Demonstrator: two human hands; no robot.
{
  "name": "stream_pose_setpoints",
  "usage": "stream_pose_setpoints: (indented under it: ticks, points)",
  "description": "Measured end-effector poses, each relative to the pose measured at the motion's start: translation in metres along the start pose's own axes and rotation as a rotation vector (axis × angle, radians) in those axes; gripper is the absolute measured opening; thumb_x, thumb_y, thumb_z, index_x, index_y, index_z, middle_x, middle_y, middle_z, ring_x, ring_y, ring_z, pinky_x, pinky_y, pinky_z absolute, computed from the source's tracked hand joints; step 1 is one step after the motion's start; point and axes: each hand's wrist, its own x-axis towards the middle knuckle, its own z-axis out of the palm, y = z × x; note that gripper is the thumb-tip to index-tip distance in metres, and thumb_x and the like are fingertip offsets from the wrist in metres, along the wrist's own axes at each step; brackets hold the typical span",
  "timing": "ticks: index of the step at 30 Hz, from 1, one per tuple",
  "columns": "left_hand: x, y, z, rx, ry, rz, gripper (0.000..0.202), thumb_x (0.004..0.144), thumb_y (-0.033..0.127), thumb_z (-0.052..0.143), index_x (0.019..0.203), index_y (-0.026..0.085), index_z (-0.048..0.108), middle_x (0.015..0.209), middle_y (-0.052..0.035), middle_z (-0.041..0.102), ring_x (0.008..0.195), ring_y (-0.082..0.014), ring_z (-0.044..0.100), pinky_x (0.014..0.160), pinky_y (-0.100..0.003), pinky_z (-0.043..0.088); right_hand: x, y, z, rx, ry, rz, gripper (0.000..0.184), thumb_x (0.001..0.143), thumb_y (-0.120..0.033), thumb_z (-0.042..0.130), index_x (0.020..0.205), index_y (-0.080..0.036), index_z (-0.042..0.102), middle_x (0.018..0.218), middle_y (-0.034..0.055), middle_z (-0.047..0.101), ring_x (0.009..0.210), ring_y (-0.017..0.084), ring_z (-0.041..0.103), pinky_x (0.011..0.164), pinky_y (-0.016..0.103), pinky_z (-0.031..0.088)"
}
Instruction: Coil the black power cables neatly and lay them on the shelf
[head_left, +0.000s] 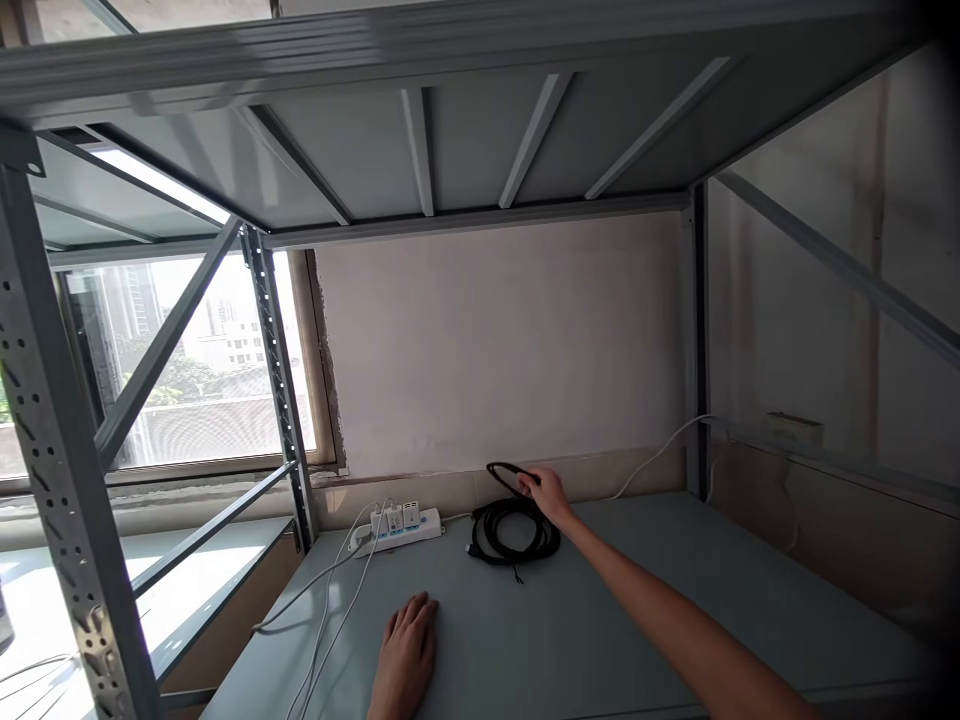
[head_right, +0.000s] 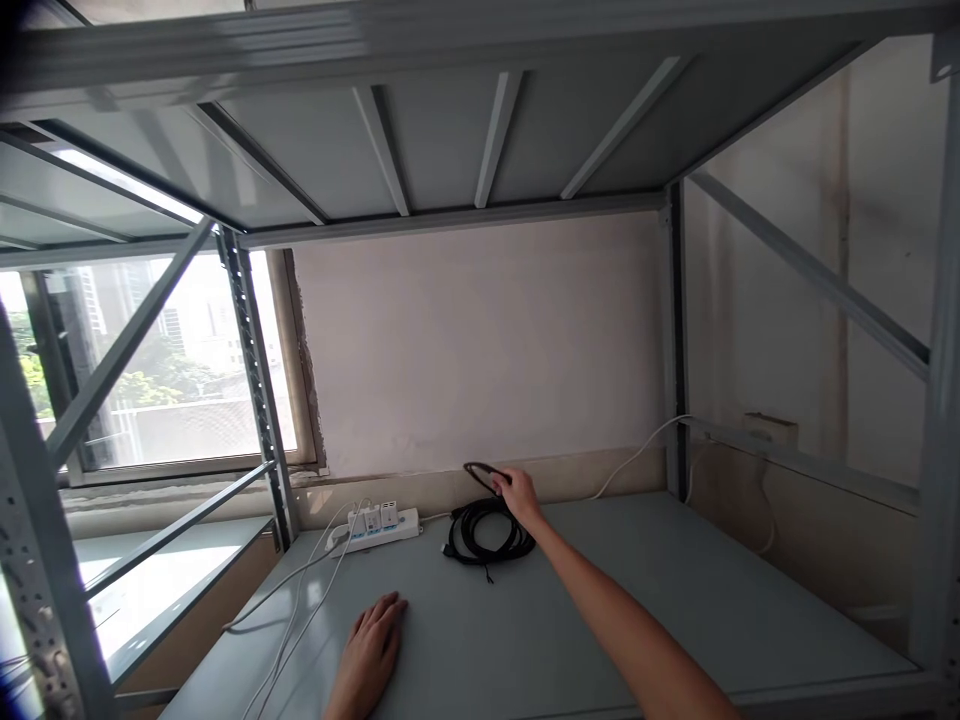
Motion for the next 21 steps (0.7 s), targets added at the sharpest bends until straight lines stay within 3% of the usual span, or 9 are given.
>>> stream_pose_setpoints:
  ticks: [4, 7, 12, 15, 18, 21]
  points:
    - [0.0, 0.001, -0.003, 0.002, 0.006, 0.008, 0.051, 0.098, 0.027, 0.031, 0.141, 0.023, 0.059, 0.155, -0.0051, 0.05, 0.144, -0.0216, 0.044, 0.12, -0.041, 0.031, 0.006, -0.012, 0.002, 0.3, 0.307, 0.101, 0.062, 0.076, -0.081, 0.055, 0.074, -0.019, 0.059, 0.057, -0.0001, 0.053, 0.05, 0.014, 0.046, 0.052, 0.028, 0.039]
    - [0.001, 0.001, -0.004, 0.013, 0.009, 0.018, 0.051, 0.098, 0.026, 0.031, 0.141, 0.023, 0.059, 0.154, -0.0055, 0.051, 0.142, -0.0212, 0.046, 0.12, -0.041, 0.032, -0.002, -0.027, 0.004, 0.295, 0.323, 0.03, 0.057, 0.084, -0.076, 0.052, 0.077, -0.02, 0.058, 0.056, -0.0025, 0.047, 0.051, 0.013, 0.041, 0.049, 0.026, 0.035]
    - [0.0, 0.002, -0.003, 0.007, 0.014, 0.029, 0.051, 0.098, 0.025, 0.031, 0.14, 0.024, 0.059, 0.153, -0.0059, 0.051, 0.142, -0.021, 0.046, 0.12, -0.042, 0.03, -0.042, -0.062, 0.024, -0.037, 0.036, -0.222, 0.04, 0.101, -0.052, 0.043, 0.089, -0.02, 0.064, 0.071, 0.0028, 0.06, 0.064, 0.018, 0.054, 0.063, 0.029, 0.042]
    - [0.0, 0.002, -0.001, 0.005, 0.008, 0.017, 0.052, 0.096, 0.023, 0.032, 0.141, 0.023, 0.058, 0.155, -0.0063, 0.049, 0.143, -0.0213, 0.045, 0.122, -0.042, 0.029, -0.077, -0.075, 0.05, -0.247, -0.215, -0.501, 0.032, 0.104, -0.033, 0.039, 0.091, -0.02, 0.065, 0.084, 0.0065, 0.066, 0.076, 0.02, 0.059, 0.074, 0.031, 0.044]
    - [0.002, -0.007, 0.003, -0.026, 0.095, -0.156, 0.063, 0.088, 0.014, 0.034, 0.15, 0.012, 0.046, 0.159, -0.0134, 0.042, 0.147, -0.0258, 0.039, 0.122, -0.044, 0.029, -0.119, -0.072, 0.079, -0.471, -0.413, -0.716, 0.028, 0.103, -0.02, 0.04, 0.089, -0.019, 0.064, 0.08, 0.0053, 0.064, 0.071, 0.018, 0.055, 0.071, 0.031, 0.041]
    - [0.003, -0.023, 0.004, -0.196, 0.295, -0.339, 0.078, 0.08, 0.011, 0.035, 0.158, 0.005, 0.028, 0.154, -0.0194, 0.046, 0.146, -0.0287, 0.04, 0.119, -0.044, 0.035, -0.157, -0.055, 0.105, -0.544, -0.457, -0.754, 0.027, 0.102, -0.015, 0.041, 0.088, -0.018, 0.064, 0.078, 0.0045, 0.063, 0.068, 0.016, 0.052, 0.067, 0.03, 0.037]
